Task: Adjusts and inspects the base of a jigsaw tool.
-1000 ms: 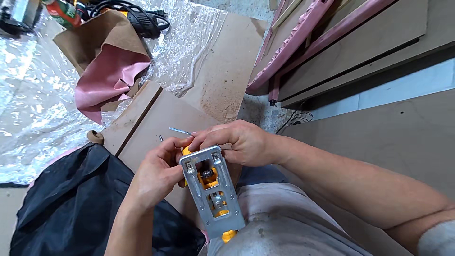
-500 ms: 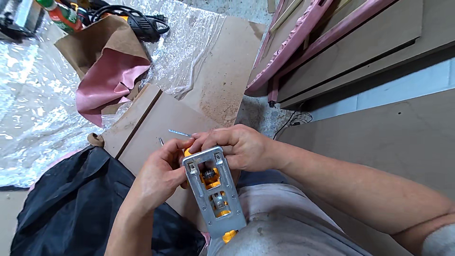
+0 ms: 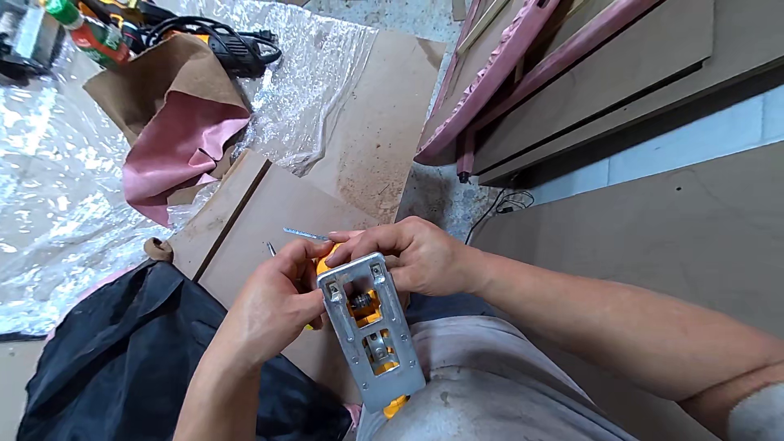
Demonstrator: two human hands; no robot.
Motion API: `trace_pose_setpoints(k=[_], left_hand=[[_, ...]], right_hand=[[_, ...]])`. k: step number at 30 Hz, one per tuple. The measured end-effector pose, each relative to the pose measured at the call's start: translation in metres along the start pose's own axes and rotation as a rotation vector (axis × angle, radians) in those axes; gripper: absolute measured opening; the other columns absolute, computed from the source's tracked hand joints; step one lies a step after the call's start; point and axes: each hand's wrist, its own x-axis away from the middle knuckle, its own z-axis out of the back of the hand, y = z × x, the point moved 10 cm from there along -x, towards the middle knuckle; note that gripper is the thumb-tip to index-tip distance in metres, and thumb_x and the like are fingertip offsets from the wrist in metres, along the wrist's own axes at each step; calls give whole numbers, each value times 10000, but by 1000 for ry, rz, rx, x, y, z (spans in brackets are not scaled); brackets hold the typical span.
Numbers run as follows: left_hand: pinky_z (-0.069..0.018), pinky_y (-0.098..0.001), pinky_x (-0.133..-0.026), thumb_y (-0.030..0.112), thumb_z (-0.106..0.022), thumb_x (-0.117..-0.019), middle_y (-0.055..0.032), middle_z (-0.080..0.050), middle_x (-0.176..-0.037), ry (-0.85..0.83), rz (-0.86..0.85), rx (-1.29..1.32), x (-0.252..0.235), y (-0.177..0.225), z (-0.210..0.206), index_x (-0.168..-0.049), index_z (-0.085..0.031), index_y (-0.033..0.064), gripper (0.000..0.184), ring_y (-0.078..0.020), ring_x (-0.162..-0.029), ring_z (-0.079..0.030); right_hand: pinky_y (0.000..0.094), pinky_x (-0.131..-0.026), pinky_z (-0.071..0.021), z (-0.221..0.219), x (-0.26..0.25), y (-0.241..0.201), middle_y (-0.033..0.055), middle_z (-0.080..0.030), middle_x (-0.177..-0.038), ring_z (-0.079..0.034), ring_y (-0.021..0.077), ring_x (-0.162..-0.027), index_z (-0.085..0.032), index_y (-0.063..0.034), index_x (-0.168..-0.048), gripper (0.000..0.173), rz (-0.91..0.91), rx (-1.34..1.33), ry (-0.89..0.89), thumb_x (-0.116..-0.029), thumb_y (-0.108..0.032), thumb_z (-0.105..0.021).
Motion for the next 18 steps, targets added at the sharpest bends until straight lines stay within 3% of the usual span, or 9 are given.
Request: trace_pose_setpoints(k=[5, 9, 13, 18], left_hand=[[-583, -311, -479, 142, -785, -850, -66, -726, -875, 7, 5, -41, -1, 3, -2, -1204, -665, 158, 374, -183, -608, -678], [-592, -311, -482, 158, -787, -875, -68, -734, -896, -2, 6, -41, -1, 5, 0, -1226, -670, 173, 370, -185, -622, -691], [-602, -321, -508, 75, -757, -884, -105, -715, -905, -22, 18, 32, 2, 0, 2, -1242, -664, 146, 377, -207, -630, -684], [-597, -328, -508, 113, -748, -876, -119, -716, -914, 10, 53, 97, 8, -8, 10, -1227, -671, 127, 359, -218, -642, -686]], right_hand=[[403, -1220, -413, 3, 4, 7, 91, -705, -1319, -543, 238, -1393, -738, 12, -1135, 263, -75, -56, 46, -887, 64, -668], [398, -1170, -468, 3, 9, 16, 104, -692, -1336, -562, 250, -1371, -701, 6, -1065, 157, -150, -180, 129, -918, 53, -676], [377, -1192, -442, -5, 10, 17, 55, -657, -1404, -486, 224, -1442, -731, -25, -1178, 289, -185, -168, 134, -892, -22, -765], [359, -1216, -405, -14, -2, 14, -3, -663, -1398, -470, 152, -1449, -767, -74, -1032, 120, -275, -54, 71, -917, -58, -737]])
